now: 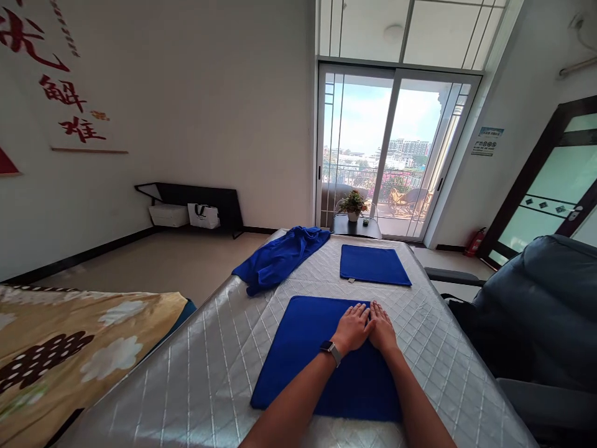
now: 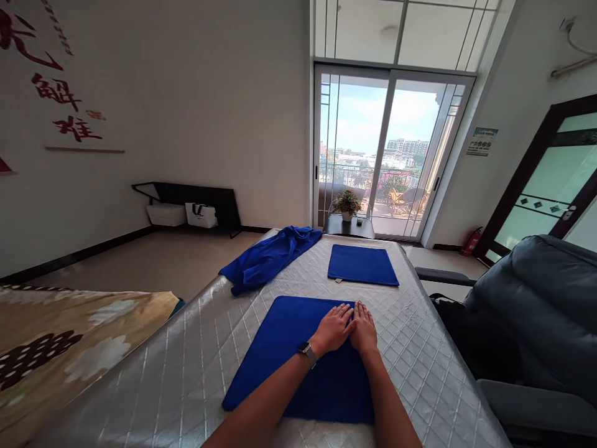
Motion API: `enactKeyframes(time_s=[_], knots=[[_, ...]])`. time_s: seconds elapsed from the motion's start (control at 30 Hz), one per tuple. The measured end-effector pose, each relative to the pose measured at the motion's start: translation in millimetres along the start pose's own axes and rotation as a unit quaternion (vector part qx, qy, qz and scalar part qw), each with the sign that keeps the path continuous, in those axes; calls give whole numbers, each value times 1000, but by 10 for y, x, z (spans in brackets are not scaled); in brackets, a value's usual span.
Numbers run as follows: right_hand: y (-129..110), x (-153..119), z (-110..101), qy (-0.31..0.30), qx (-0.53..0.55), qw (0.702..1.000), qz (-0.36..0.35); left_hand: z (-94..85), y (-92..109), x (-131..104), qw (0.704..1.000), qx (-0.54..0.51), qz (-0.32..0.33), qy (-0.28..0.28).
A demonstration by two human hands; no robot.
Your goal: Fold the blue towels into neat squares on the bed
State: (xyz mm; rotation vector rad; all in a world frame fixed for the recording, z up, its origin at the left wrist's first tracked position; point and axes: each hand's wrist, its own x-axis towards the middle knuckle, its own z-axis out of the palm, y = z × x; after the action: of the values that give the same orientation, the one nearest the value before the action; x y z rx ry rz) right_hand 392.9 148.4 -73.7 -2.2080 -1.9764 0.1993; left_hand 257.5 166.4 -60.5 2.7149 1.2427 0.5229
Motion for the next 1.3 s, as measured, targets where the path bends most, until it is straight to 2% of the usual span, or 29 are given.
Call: enactKeyframes(time_s=[0.07, 0.17, 0.27, 0.37, 0.5, 0.57, 0.63, 0.93, 1.3], knots=[[-1, -16, -16, 0, -2, 1000, -8, 116, 62, 10, 1000, -15, -1, 14], [-18, -14, -28, 6, -1, 1000, -5, 149, -100, -55, 999, -6, -28, 28], [-32, 9, -17, 11, 3, 1000, 10, 30, -445, -199, 998, 18, -64, 13], [-27, 25, 4, 9, 4, 1000, 15, -178, -873, -406, 993, 38, -115, -7], [-11, 23, 23, 7, -3, 1000, 14, -450, -1429, -723, 979, 61, -194, -4], [-6, 22, 30, 6, -8, 1000, 12, -533, -1625, -854, 973, 65, -221, -5], [-3, 25, 37, 4, -12, 1000, 11, -568, -1735, -938, 972, 62, -229, -2], [3, 32, 73, 7, -29, 999, 14, -533, -1732, -981, 972, 59, -226, 23], [-71, -14, 15, 12, -51, 998, 24, -612, -1658, -993, 969, 83, -233, 10]])
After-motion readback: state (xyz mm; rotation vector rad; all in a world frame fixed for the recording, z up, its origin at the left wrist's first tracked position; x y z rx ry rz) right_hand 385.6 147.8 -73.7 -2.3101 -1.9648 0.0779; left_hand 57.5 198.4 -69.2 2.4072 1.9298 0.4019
